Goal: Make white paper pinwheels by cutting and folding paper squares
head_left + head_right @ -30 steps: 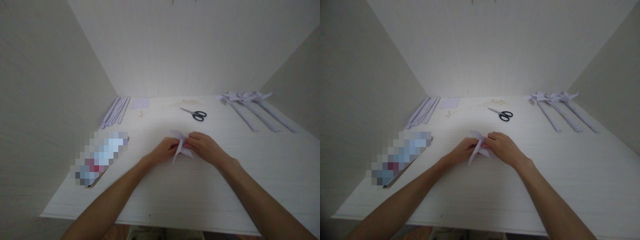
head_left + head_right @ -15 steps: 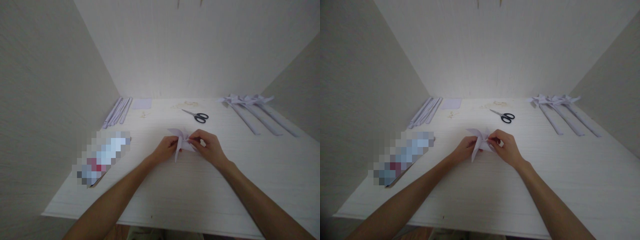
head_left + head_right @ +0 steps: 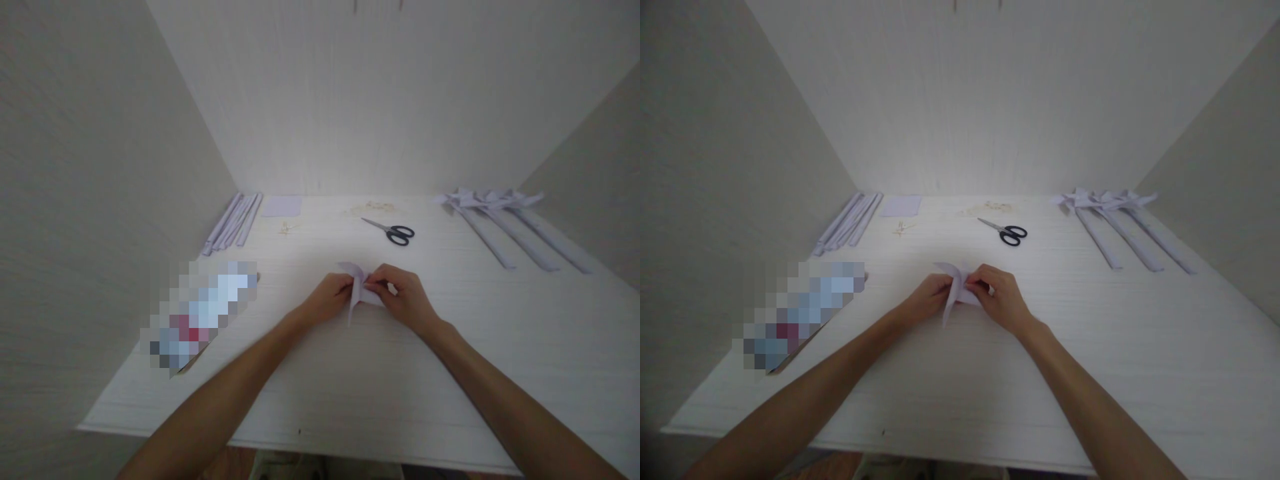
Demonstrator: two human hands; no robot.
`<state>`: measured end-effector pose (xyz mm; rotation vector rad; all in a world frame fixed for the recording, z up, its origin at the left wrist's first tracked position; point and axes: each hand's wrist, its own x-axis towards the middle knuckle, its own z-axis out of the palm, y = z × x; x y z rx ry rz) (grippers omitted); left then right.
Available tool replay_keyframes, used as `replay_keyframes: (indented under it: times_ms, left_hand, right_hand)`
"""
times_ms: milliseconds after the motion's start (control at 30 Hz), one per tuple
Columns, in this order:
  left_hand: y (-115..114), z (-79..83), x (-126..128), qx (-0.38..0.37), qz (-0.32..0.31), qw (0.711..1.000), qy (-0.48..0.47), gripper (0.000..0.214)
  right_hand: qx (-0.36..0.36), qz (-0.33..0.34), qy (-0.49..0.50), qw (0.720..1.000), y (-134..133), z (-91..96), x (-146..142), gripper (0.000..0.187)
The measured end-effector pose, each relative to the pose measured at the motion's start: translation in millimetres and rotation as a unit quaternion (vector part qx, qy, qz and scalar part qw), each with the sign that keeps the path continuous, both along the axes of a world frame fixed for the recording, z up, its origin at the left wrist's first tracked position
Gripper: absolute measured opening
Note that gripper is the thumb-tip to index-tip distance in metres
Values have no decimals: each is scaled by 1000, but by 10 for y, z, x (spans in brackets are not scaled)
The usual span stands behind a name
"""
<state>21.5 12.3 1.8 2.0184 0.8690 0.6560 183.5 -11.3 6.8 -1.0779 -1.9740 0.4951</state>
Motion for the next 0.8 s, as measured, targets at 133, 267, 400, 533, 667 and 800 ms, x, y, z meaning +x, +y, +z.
replay_keyframes:
  times_ms: [133,267,400,533,667,800]
  left_hand:
    - [0,1,3,11,-1,1000,18,23]
    - [-23,14,4,-30,36,998,-29,18]
    - [-24,8,-4,-82,104,983,-128,18]
    - [-6,8,-18,-76,182,965,-171,20]
    - [-22,42,-39,-18,202,967,-156,22]
    - [-53,75,-54,49,188,970,-149,20]
  right_hand:
    - [-7,5,2,1000,-3,-22,0,10]
    - [-51,-16,70,996,17,-50,-11,10]
    - [-88,-73,195,974,59,-56,16,14]
    - [-60,-139,240,959,55,-31,55,15]
    - [-54,-123,210,968,14,-28,-6,18]
    - [-136,-85,274,948,19,-50,-78,24]
